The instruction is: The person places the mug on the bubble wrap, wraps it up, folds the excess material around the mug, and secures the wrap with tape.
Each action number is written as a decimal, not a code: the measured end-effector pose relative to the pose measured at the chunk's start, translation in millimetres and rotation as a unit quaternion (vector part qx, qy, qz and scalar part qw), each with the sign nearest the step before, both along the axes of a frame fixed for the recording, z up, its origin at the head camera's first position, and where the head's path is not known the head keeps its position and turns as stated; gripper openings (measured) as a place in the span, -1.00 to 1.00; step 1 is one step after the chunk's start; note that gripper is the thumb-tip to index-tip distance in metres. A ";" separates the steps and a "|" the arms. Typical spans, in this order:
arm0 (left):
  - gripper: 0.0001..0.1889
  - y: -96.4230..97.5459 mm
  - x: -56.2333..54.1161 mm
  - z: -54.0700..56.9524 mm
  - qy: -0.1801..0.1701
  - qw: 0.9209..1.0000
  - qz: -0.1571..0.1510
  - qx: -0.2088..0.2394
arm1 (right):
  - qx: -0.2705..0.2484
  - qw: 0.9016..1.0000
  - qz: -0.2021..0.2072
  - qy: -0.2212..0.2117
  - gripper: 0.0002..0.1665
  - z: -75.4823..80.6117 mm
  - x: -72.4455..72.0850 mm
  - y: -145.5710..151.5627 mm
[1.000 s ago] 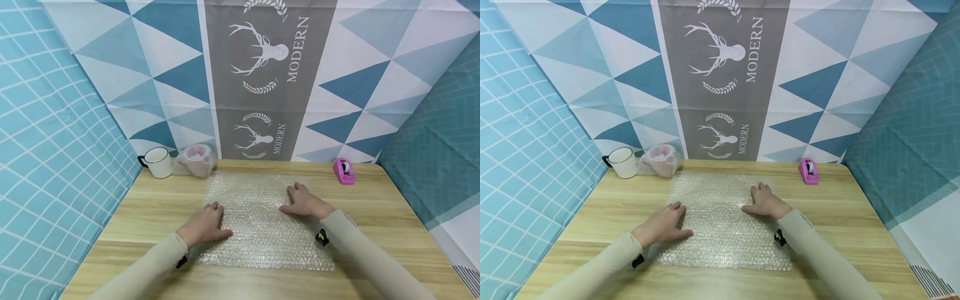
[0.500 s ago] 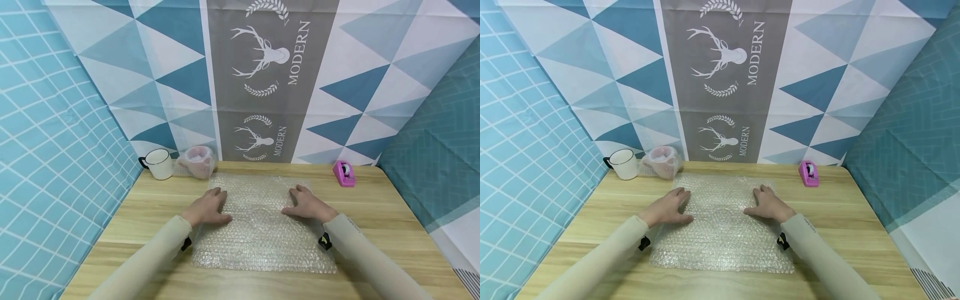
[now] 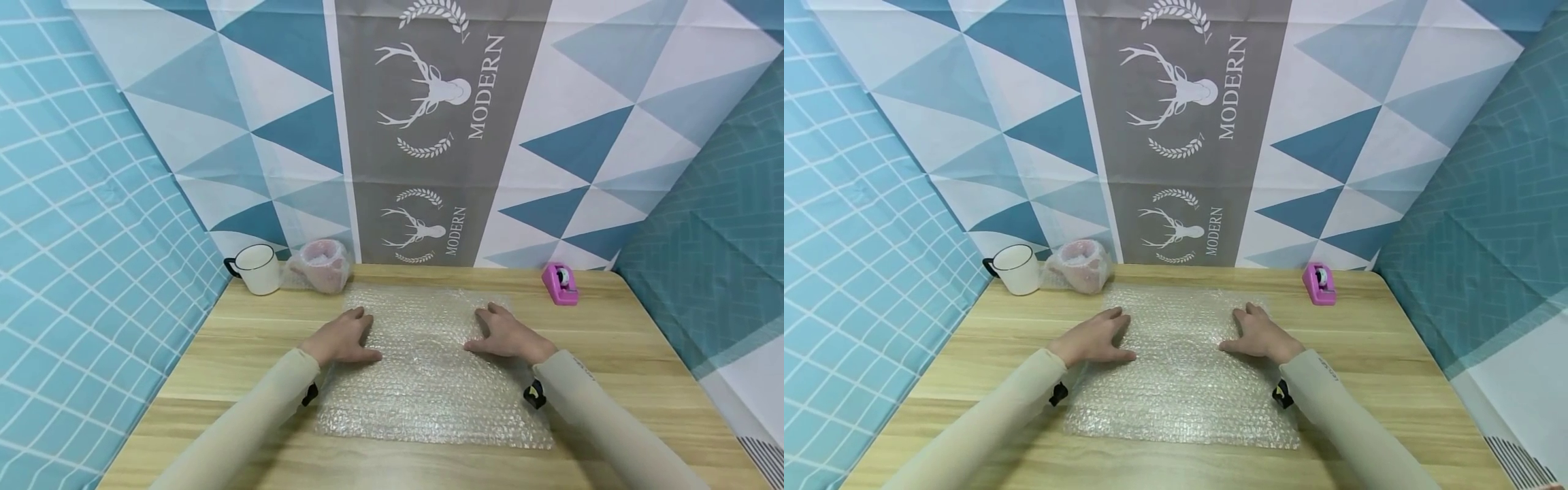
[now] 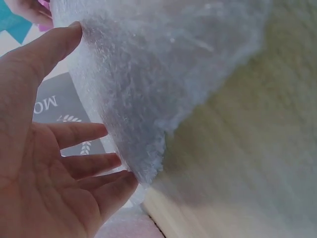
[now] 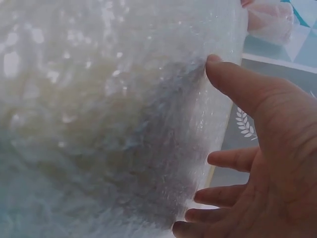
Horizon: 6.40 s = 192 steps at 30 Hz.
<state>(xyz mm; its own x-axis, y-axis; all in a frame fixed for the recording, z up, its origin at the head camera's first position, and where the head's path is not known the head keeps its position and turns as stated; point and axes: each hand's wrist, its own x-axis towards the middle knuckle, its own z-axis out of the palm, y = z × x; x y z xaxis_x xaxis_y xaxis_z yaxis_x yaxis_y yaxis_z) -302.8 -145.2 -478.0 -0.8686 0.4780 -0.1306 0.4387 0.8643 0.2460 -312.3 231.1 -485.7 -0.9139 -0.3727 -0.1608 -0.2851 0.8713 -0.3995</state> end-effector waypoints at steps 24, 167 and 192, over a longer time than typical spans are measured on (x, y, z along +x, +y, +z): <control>-0.25 -61.8 -21.4 59.9 0.176 0.979 -0.022 0.096 | 0.026 0.999 0.017 -0.011 0.13 8.1 -3.0 -5.6; -0.73 98.7 38.7 31.3 0.425 0.876 -0.227 -0.002 | 0.014 1.000 -0.005 -0.020 0.13 -3.9 -1.1 0.0; -0.71 96.2 41.0 31.6 0.399 0.892 -0.211 0.026 | 0.009 1.000 -0.009 -0.020 0.13 -1.4 -1.9 -2.2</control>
